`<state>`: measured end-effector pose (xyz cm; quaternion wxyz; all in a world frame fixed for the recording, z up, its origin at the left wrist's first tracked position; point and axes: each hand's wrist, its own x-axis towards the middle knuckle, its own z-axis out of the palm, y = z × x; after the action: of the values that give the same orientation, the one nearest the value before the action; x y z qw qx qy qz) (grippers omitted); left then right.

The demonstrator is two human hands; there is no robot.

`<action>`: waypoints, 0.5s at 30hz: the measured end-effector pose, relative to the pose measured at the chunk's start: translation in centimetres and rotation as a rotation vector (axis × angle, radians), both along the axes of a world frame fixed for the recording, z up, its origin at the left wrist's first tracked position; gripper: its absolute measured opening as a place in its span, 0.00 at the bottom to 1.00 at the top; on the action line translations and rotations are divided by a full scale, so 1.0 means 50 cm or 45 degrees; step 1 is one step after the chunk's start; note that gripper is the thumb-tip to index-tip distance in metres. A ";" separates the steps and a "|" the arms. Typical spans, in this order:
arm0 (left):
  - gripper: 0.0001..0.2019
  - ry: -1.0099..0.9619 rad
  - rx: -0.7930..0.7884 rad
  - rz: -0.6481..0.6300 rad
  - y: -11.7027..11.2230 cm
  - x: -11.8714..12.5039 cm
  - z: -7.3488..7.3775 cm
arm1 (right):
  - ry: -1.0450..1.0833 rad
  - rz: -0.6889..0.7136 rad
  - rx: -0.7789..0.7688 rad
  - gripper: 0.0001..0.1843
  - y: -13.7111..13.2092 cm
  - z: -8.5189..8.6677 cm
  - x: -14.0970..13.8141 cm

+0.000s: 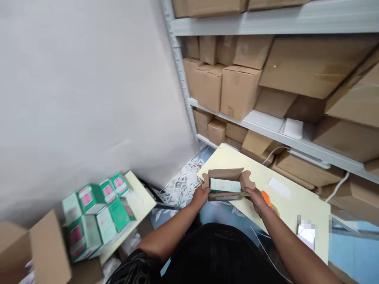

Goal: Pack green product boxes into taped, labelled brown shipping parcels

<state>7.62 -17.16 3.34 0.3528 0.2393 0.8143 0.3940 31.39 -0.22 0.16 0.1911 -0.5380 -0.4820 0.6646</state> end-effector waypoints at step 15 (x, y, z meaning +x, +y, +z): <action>0.25 0.162 0.363 0.481 -0.532 -0.100 0.196 | 0.002 0.902 0.455 0.23 -0.222 0.170 -0.384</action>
<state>2.62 -43.74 13.13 0.1835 0.1546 0.8013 0.5481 12.21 -11.33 8.64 0.0411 -0.2962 -0.7457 0.5953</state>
